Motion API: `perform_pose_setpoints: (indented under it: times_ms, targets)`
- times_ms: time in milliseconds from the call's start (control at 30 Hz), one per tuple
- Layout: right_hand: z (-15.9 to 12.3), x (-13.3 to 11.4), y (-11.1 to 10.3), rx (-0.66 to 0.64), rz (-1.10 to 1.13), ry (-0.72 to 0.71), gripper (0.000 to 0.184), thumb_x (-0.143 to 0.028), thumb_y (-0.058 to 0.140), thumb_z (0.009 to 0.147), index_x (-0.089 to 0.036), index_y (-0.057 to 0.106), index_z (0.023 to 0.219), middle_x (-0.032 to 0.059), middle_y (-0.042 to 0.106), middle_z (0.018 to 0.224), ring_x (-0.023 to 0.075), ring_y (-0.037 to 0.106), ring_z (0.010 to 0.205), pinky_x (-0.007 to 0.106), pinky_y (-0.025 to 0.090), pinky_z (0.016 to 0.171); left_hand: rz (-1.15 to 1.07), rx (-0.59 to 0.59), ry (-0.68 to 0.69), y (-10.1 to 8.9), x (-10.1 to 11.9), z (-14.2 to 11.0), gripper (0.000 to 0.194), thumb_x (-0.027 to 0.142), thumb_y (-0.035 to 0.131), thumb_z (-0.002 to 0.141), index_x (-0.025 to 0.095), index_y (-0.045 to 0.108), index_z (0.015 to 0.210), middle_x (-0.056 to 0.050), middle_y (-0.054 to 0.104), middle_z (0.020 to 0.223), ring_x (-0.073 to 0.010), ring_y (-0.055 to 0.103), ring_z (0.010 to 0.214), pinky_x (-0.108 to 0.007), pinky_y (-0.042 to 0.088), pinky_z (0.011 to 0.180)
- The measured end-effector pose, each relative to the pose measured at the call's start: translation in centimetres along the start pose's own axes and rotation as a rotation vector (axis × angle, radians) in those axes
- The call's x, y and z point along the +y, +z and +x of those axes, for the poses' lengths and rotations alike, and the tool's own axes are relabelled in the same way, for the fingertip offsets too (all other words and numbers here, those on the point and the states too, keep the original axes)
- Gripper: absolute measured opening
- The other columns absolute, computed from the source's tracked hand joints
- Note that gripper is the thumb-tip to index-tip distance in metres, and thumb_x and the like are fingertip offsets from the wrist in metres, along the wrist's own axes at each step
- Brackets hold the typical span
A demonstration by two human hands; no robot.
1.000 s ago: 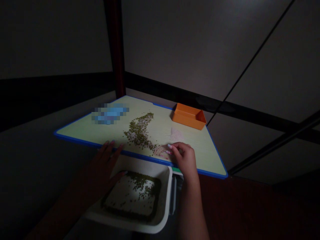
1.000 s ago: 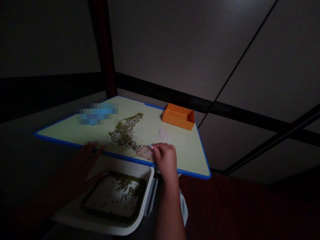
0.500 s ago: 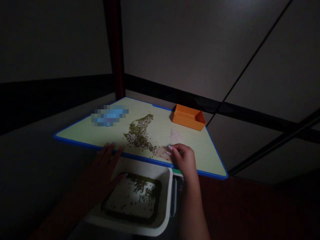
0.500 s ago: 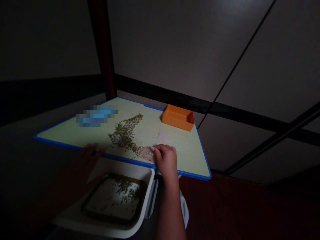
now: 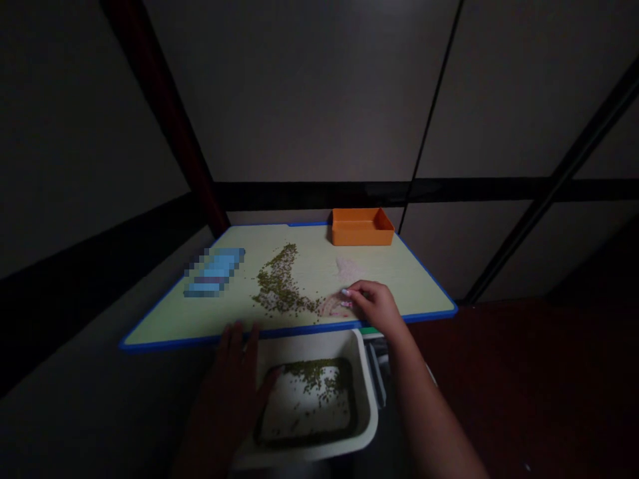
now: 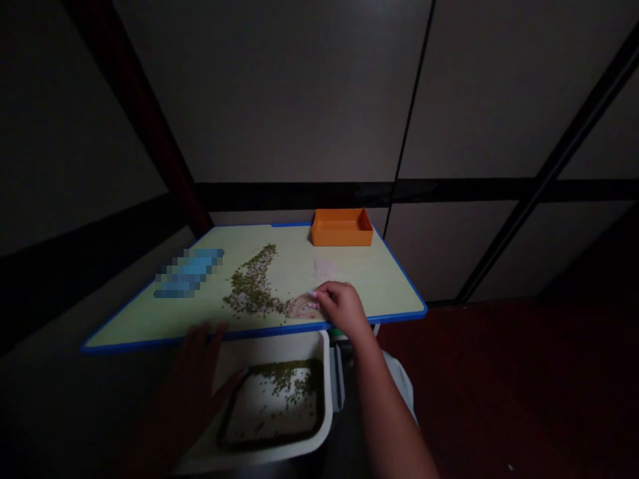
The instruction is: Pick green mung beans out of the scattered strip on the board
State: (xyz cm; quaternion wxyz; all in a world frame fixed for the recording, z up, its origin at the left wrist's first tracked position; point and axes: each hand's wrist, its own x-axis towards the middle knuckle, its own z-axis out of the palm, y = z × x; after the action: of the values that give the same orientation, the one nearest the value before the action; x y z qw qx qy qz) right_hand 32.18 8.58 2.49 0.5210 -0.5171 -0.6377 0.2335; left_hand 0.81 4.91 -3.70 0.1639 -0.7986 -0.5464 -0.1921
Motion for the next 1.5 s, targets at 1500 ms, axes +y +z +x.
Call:
perform_pose_setpoints:
  times_ms: [1500]
  targets:
    - [1.0, 1.6, 0.5, -0.03, 0.379, 0.202, 0.048, -0.064, 0.074, 0.068, -0.021, 0.054, 0.062, -0.0054, 0.051, 0.05, 0.0085, 0.037, 0.042, 0.022, 0.026, 0.043, -0.033, -0.063, -0.04, -0.5, 0.0, 0.2, 0.065, 0.04, 0.054, 0.083, 0.021, 0.047, 0.145, -0.017, 0.043, 0.158, -0.0373, 0.038, 0.148, -0.054, 0.052, 0.103]
